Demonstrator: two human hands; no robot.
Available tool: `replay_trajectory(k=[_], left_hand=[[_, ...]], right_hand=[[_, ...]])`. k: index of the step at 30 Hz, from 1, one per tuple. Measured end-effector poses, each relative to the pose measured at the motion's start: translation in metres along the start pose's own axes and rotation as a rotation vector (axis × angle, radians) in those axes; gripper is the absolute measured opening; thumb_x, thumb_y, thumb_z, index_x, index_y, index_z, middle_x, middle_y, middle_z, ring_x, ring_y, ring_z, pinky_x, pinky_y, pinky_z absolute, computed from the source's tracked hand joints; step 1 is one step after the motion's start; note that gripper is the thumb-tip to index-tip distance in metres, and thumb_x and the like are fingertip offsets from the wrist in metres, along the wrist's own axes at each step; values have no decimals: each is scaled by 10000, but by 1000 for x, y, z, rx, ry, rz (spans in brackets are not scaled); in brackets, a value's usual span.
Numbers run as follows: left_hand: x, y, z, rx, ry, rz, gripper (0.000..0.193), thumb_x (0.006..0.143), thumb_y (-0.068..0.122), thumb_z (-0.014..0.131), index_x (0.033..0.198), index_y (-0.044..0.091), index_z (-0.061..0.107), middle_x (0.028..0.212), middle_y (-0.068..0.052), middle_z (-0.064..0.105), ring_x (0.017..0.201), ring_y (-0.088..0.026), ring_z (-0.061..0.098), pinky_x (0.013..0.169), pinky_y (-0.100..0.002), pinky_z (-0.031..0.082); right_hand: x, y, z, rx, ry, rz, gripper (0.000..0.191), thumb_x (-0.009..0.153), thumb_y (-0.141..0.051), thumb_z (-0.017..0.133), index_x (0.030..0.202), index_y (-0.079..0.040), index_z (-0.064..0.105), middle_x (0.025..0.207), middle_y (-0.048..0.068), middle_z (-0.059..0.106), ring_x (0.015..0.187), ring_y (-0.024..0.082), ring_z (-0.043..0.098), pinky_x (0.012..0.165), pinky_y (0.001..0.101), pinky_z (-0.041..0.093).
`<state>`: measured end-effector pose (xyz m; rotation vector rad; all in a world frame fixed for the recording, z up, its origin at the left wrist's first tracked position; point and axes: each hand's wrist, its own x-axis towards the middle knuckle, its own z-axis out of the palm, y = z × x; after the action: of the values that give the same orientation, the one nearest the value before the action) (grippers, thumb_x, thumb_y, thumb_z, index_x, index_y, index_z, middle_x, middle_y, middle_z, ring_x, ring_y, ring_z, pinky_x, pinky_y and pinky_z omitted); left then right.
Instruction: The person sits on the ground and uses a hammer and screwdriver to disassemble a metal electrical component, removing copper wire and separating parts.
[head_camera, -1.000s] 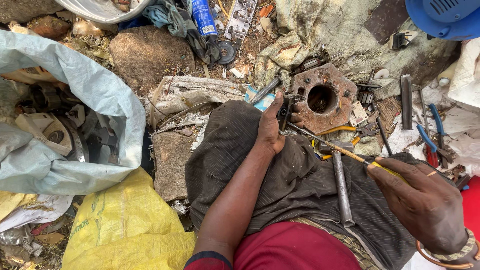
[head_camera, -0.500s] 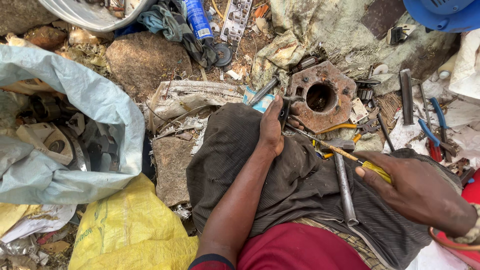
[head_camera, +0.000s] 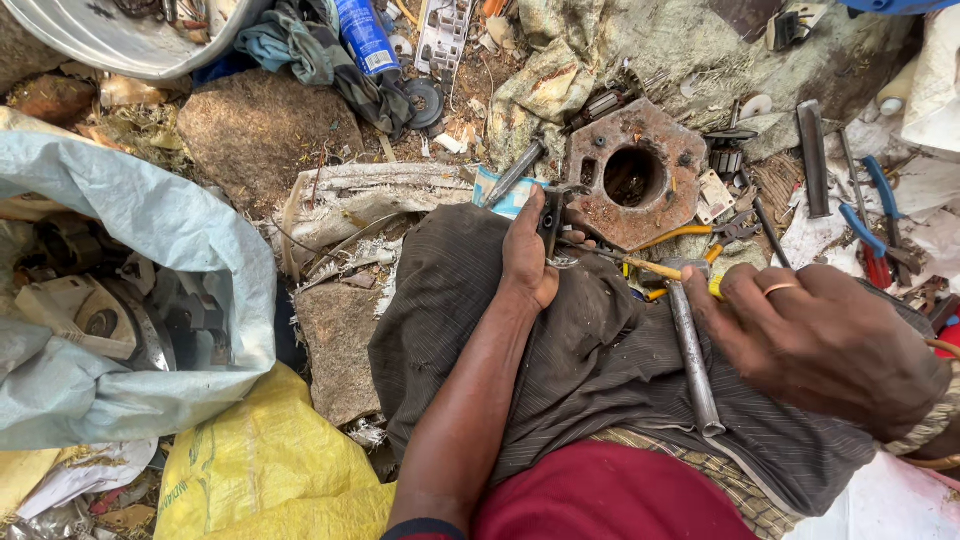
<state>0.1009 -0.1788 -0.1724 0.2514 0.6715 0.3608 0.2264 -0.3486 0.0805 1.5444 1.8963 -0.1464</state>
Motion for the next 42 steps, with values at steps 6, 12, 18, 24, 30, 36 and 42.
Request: replay_trajectory(k=[6, 12, 18, 24, 30, 36, 42], left_hand=[[1, 1, 7, -80, -21, 65, 503, 1084, 523, 460, 1132, 49, 623, 888, -104, 712, 689, -196, 709, 649, -389, 634], [6, -4, -1, -67, -80, 64, 499, 1088, 525, 448, 1152, 58, 609, 887, -91, 702, 722, -216, 722, 684, -402, 631], [10, -8, -5, -96, -76, 66, 536, 1073, 537, 453, 1211, 46, 616, 914, -103, 725, 736, -205, 719, 721, -405, 638], [13, -9, -2, -132, -106, 59, 566, 1079, 553, 455, 1207, 31, 634, 908, -108, 706, 759, -189, 725, 721, -438, 644], [10, -7, -1, -110, -73, 96, 524, 1089, 537, 472, 1203, 48, 622, 923, -117, 711, 770, -211, 729, 724, -425, 639], [4, -4, 9, -46, -39, 57, 498, 1062, 539, 462, 1151, 73, 614, 888, -115, 710, 761, -211, 740, 701, -443, 658], [3, -2, 10, -58, -50, 74, 470, 1079, 533, 459, 1147, 89, 599, 902, -117, 717, 765, -208, 735, 709, -430, 652]], right_hand=[[-6, 7, -33, 696, 610, 274, 381, 949, -411, 619, 1201, -127, 651, 1144, 104, 657, 861, 232, 676, 703, 343, 566], [-1, 9, -42, 491, -263, 609, 477, 940, -416, 669, 1343, -169, 608, 1010, 21, 698, 613, 141, 672, 544, 304, 604], [0, 9, -4, 805, 787, 300, 359, 877, -144, 763, 1181, -79, 583, 1041, 99, 675, 857, 183, 696, 684, 283, 598], [75, -48, 35, 1757, 1174, 665, 228, 1029, -50, 749, 1224, -42, 631, 1125, 82, 718, 1001, 137, 699, 844, 245, 627], [104, -73, 38, 1477, 1278, 589, 331, 953, -51, 779, 1257, -40, 648, 1102, 92, 707, 987, 148, 706, 855, 252, 618], [99, -56, 33, 1492, 1113, 538, 325, 937, -117, 723, 1231, -67, 594, 1152, 93, 724, 1113, 159, 707, 929, 251, 610], [105, -60, 45, 1571, 1146, 584, 326, 1000, -126, 734, 1295, -43, 623, 1190, 115, 757, 1165, 199, 751, 968, 305, 662]])
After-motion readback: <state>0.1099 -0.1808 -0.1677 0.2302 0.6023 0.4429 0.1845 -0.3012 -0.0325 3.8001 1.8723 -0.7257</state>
